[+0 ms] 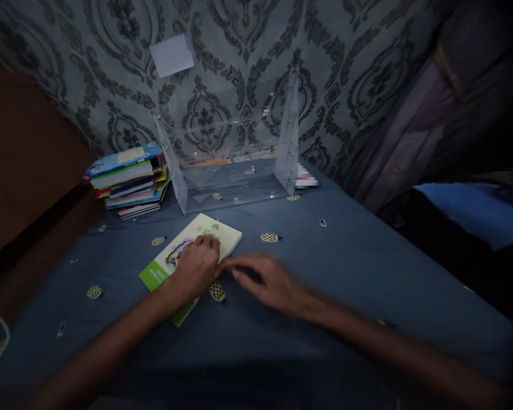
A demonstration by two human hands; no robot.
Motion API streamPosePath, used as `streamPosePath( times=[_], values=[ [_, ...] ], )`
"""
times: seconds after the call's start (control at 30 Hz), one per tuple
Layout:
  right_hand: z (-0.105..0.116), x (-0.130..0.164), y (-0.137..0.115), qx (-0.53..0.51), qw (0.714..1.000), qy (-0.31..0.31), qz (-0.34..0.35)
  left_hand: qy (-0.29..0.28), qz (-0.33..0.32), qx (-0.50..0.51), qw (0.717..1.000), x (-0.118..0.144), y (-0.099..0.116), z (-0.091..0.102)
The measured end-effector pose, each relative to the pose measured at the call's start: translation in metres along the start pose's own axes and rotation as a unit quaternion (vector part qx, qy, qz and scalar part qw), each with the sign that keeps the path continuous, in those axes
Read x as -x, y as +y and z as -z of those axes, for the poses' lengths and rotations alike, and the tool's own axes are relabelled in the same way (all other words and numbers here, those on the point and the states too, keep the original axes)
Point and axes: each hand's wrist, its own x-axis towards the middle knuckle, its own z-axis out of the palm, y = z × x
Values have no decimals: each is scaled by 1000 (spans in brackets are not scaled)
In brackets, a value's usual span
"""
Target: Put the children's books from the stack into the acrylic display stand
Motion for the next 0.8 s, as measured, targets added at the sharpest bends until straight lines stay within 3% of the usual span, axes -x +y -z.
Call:
streamPosePath(
  times=[0.13,0.33,0.53,0.8],
  values=[
    [18,-26,25,-84,982,145,-84,11,-4,8,1000,-2,1,1],
    [13,-38,40,-75,973,202,-86,16,2,23,1000,-2,0,4],
    [8,-28,41,-15,984,171,-51,42,-7,35,998,-3,-2,-1],
    [7,-31,42,99,989,90,-63,68,-16,28,997,-2,-2,-11]
  ],
)
